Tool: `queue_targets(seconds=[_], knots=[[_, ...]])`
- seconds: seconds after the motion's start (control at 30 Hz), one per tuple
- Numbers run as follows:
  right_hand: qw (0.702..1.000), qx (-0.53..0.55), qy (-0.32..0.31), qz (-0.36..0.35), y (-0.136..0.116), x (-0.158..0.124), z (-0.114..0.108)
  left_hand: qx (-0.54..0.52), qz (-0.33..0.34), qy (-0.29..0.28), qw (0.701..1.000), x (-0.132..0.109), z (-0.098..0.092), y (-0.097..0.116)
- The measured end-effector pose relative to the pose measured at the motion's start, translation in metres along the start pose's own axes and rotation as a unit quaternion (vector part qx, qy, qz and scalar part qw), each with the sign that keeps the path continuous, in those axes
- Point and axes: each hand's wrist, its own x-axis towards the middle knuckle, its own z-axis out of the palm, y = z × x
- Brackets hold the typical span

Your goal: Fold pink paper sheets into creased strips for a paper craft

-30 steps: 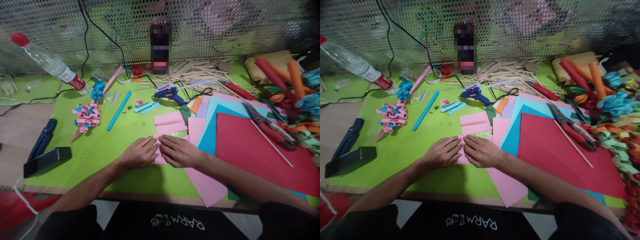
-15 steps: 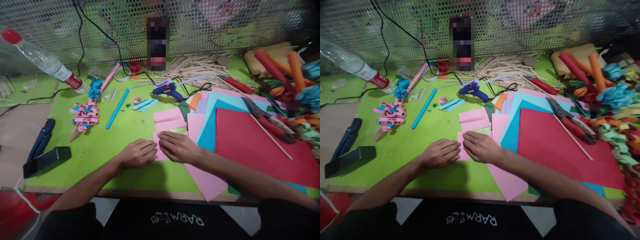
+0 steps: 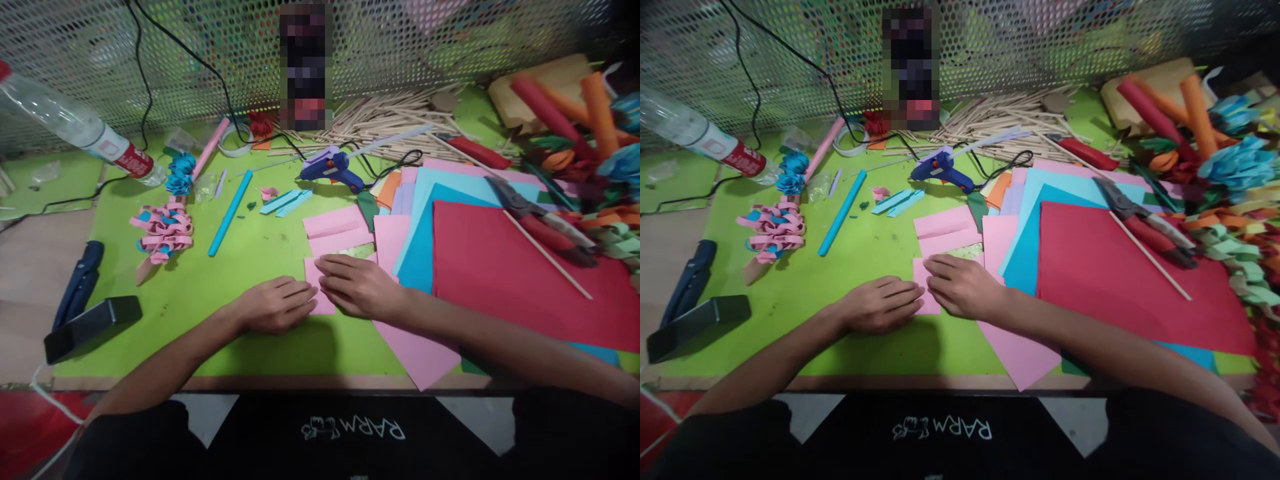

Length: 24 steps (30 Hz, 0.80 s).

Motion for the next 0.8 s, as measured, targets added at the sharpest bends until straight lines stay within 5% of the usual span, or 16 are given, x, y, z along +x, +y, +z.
queue_targets(seconds=[0.8], knots=[[1.0,-0.008,0.003,-0.013,-0.0034,-0.0001,-0.0028,-0.023,0.002,-0.01,1.0,-0.0019,0.0008,-0.0001]])
